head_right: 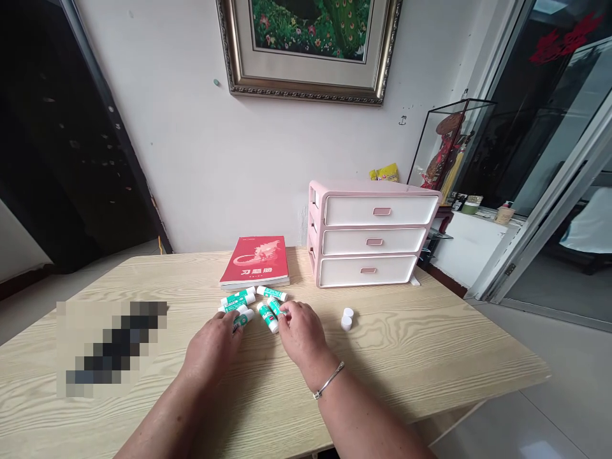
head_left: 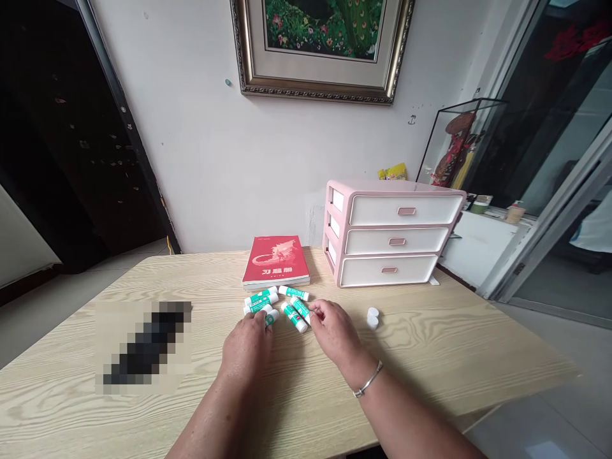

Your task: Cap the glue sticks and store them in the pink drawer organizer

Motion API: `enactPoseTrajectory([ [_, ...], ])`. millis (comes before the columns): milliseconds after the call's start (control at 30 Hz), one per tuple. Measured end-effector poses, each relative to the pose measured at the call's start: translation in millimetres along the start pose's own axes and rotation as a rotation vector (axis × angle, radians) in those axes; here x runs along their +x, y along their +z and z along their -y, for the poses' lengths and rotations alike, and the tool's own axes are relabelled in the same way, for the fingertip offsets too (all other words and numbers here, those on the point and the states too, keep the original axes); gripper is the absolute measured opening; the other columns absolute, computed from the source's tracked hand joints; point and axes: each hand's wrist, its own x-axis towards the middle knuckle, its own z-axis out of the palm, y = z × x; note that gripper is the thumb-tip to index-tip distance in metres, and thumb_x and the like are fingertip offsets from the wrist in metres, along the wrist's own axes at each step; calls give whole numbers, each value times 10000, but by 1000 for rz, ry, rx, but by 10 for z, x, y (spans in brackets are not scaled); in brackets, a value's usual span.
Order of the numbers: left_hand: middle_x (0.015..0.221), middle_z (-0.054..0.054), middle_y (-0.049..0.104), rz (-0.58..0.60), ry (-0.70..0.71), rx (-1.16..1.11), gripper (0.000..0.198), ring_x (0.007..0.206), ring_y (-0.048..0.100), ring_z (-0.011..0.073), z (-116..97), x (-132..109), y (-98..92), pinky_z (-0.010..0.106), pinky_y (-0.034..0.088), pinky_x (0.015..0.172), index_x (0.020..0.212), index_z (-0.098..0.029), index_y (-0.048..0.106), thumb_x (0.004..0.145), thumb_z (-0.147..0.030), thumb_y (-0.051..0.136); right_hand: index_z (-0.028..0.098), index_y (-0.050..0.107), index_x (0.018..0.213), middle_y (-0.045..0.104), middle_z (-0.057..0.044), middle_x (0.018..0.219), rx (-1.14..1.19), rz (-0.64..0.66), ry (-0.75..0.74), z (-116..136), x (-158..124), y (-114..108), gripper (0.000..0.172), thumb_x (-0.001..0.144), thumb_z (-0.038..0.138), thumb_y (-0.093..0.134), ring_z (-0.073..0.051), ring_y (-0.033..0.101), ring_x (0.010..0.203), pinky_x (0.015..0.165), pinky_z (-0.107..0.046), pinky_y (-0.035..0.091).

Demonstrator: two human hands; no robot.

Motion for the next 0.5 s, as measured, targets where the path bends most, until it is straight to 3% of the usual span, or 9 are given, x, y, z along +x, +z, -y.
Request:
enactPoseTrajectory([
  [167, 1141, 137, 672, -52, 19, 64, 348, 1096, 613, 287, 2, 6, 14, 332, 464, 838, 1222, -173, 641, 925, -226, 469, 196, 682, 997, 721, -96, 909, -171, 97, -82, 112, -68, 68, 138, 911, 261, 595, -249, 640, 879, 781, -330, 441],
  [300, 1104, 125, 678, -48, 37, 70, 276, 1068, 612, 285, 23, 17, 44, 334, 468, 833, 1113, -192, 680, 905, -236, 505, 195, 674, 1012, 728, -113, 896, -298, 171, -61, 150, -83, 117, 155, 900, 291, 623, -286, 664, 871, 736, -344, 445],
  [500, 1104, 112, 677, -166, 87, 7, 266, 1082, 589, 286, 11, 9, 68, 329, 451, 835, 1084, -210, 689, 926, -317, 503, 184, 672, 956, 725, -139, 834, -401, 165, -63, 114, -96, 223, 164, 900, 323, 603, -297, 686, 794, 661, -357, 436],
])
